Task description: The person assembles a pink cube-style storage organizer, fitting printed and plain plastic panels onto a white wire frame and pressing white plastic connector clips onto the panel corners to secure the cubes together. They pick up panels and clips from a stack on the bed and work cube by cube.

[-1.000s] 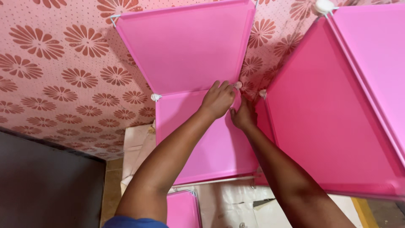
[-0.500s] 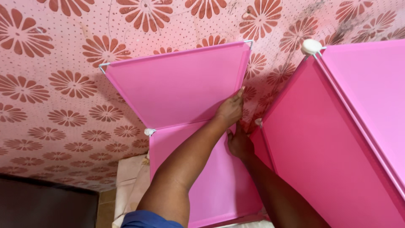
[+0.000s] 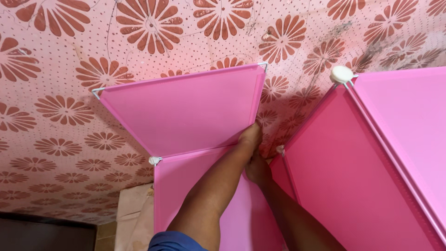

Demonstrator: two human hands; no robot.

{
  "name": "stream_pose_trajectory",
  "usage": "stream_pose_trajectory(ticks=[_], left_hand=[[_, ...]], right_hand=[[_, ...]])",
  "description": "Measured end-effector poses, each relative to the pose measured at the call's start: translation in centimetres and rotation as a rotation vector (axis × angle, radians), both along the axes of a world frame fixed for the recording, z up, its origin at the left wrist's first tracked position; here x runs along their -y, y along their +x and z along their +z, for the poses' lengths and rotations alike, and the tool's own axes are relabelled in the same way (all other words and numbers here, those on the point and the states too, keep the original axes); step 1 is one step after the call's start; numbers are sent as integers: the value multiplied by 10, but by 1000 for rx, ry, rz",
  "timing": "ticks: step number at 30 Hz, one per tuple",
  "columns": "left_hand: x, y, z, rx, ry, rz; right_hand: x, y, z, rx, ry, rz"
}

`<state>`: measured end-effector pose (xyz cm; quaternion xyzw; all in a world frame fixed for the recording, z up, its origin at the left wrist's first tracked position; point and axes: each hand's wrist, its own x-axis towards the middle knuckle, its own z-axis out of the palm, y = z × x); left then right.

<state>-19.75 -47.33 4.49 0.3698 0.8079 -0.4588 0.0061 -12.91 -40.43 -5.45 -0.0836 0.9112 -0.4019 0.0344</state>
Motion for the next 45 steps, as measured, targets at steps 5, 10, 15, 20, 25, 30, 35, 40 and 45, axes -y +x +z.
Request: stream_pose_trajectory(ticks=[5,10,15,20,25,30,35,40,45], left_hand=[[6,-13,-13,36,119,-24],[13,-20,-20,-30,285,-83],[19,-5,-15,-80,192,-105],[18,17,-27,-197,121,-175],[59,44,-41,-550,391,-298],[115,99,-54,-275,973,48],[172,151,-76,-349,1473,608],[222,170,-69,-692,1894,1140],[242,176,-47,-598,1981,1077]], right_hand=[[6,-2,10,53,85,-57],[6,-1,14,94,116,-78],[7,1,15,64,116,-73],[3,2,17,42,220,-38],[5,3,18,-121,59,-70],[15,8,17,-453,-23,-36],[21,25,23,-484,256,-172],[66,47,32,-843,314,164],[162,61,56,-910,348,556]])
